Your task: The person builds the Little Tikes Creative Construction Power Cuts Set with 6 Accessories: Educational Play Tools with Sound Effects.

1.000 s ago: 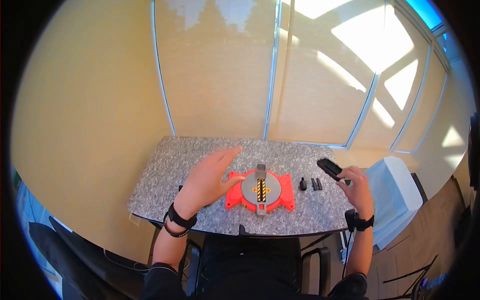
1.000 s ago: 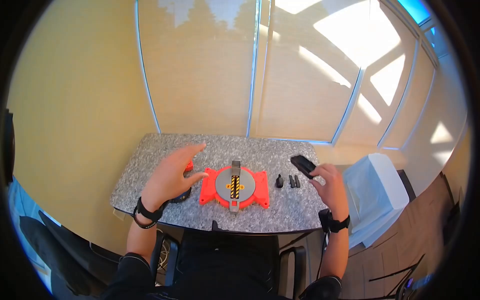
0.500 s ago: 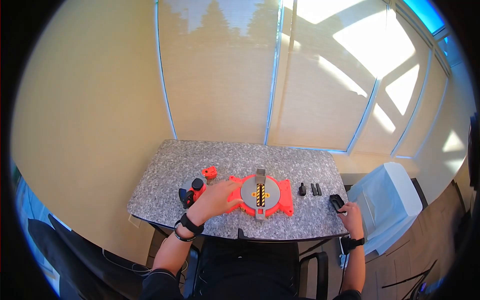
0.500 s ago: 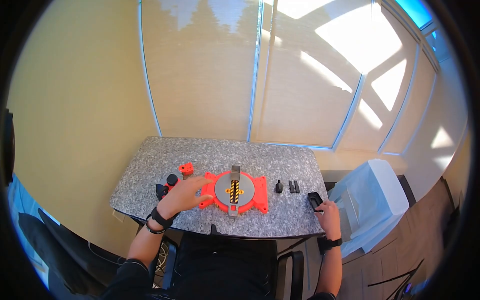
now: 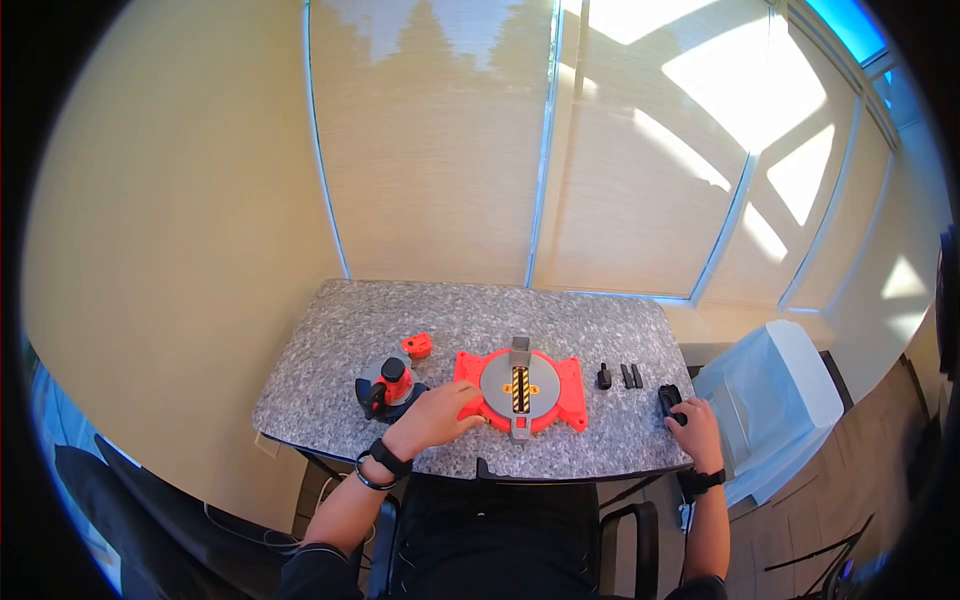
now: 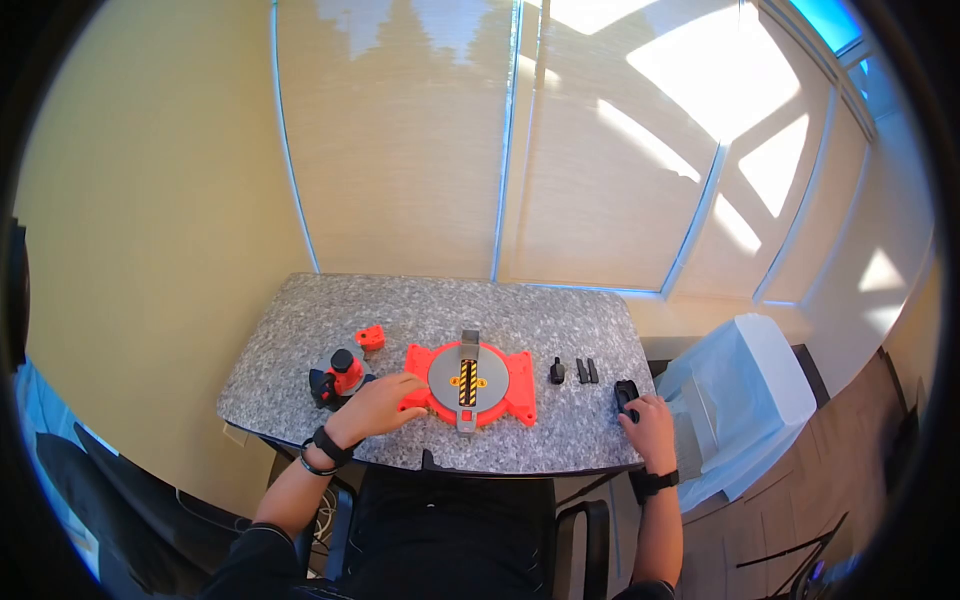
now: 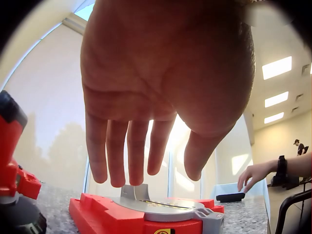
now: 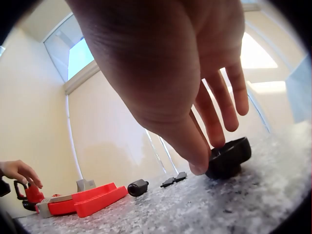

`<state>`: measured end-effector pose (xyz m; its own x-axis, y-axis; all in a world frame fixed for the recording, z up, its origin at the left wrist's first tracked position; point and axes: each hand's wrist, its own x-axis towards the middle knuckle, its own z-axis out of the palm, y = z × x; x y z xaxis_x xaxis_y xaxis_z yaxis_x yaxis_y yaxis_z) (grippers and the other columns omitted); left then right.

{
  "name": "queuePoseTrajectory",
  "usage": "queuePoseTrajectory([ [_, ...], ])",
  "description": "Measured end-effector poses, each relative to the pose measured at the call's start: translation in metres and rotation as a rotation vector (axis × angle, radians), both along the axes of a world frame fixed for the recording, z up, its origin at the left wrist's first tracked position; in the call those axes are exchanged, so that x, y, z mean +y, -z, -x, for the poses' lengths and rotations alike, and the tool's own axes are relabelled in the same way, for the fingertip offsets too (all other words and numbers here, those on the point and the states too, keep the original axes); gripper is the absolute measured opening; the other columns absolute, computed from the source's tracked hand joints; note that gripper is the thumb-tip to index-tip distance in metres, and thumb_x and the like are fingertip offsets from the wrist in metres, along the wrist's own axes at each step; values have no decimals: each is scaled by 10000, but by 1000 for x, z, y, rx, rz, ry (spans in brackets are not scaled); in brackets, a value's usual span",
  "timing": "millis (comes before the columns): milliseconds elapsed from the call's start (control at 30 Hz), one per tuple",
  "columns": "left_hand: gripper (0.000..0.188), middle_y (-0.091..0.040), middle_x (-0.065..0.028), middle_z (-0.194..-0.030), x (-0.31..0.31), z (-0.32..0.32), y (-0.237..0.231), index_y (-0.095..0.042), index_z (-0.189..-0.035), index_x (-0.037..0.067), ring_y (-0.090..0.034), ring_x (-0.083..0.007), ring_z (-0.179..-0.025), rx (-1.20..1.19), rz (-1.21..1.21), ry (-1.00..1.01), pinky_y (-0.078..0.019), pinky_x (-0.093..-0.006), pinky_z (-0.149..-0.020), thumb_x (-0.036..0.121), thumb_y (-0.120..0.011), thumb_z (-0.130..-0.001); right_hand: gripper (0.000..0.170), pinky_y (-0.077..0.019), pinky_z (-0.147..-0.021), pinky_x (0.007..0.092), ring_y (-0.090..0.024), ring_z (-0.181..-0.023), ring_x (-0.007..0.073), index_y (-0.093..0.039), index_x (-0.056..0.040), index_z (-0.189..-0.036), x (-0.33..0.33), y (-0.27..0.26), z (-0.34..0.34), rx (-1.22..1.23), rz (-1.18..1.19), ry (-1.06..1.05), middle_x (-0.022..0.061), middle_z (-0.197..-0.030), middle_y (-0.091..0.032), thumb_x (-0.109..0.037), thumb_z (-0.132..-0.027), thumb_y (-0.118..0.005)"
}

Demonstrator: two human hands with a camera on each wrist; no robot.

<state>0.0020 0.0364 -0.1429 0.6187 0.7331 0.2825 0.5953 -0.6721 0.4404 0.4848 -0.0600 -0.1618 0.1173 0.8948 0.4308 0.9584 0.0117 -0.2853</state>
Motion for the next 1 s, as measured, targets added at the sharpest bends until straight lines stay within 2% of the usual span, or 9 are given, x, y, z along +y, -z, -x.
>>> queuePoseTrajectory([
  [200,580,-567,-200,-1367,13,-3,19,-581,-1332,14,-553,-374,-1265,43,-69,-25,-486,-446,-1035,325,-762,-877,311,-519,-926,438,-636,-1061,361,-731,-39,-1043,38,-2,40,34,41,-131,148,-1066,-691,-217,-799,-806],
  [267,672,-487,-229,-1470,17,-5,21,-534,-1402,12,-462,-402,-1376,62,-37,-53,-434,-460,-1114,331,-777,-862,354,-520,-942,440,-639,-1089,367,-718,-37,-1094,50,-1,55,37,68,-162,159,-1115,-691,-240,-816,-799],
  [367,775,-400,-248,-1551,25,-6,24,-470,-1470,14,-356,-421,-1462,127,-26,-65,-367,-473,-1179,357,-784,-850,439,-501,-1004,438,-621,-1155,372,-675,-43,-1202,74,9,71,-19,-25,-259,172,-1227,-650,-250,-833,-792],
  [500,855,-348,-256,-1586,41,-7,40,-424,-1506,15,-279,-426,-1505,103,-41,-64,-313,-475,-1217,393,-793,-833,460,-491,-1023,441,-605,-1185,377,-670,-35,-1204,91,3,95,17,-39,-310,178,-1224,-654,-267,-826,-796],
  [567,886,-318,-263,-1604,43,-8,42,-407,-1521,27,-240,-418,-1524,106,-20,-58,-290,-473,-1230,423,-792,-828,529,-470,-1067,437,-572,-1253,383,-654,-28,-1256,91,-7,111,164,137,-398,195,-1327,-622,-317,-837,-797],
  [700,895,-300,-267,-1615,44,-9,39,-411,-1527,44,-213,-420,-1534,133,19,-63,-284,-477,-1233,442,-794,-824,669,-447,-1104,443,-548,-1293,395,-601,-10,-1350,93,-2,134,101,181,-471,214,-1417,-572,-386,-833,-798],
  [767,890,-293,-248,-1629,45,-11,42,-412,-1533,54,-210,-409,-1539,134,2,-54,-295,-469,-1228,458,-784,-832,764,-421,-1136,446,-489,-1373,398,-549,3,-1412,89,-11,148,122,259,-515,228,-1476,-527,-434,-836,-796],
  [900,847,-317,-241,-1623,45,-16,44,-437,-1512,38,-244,-406,-1527,111,42,-30,-320,-470,-1210,454,-773,-854,783,-405,-1153,453,-442,-1416,400,-532,-4,-1428,97,12,155,73,215,-555,227,-1512,-491,-433,-831,-799],
  [1000,813,-353,-235,-1606,44,-17,45,-464,-1492,33,-326,-390,-1493,128,30,-43,-363,-457,-1183,446,-768,-861,779,-404,-1157,455,-411,-1437,410,-537,-15,-1428,97,23,160,-3,232,-536,217,-1547,-454,-435,-827,-801],
])
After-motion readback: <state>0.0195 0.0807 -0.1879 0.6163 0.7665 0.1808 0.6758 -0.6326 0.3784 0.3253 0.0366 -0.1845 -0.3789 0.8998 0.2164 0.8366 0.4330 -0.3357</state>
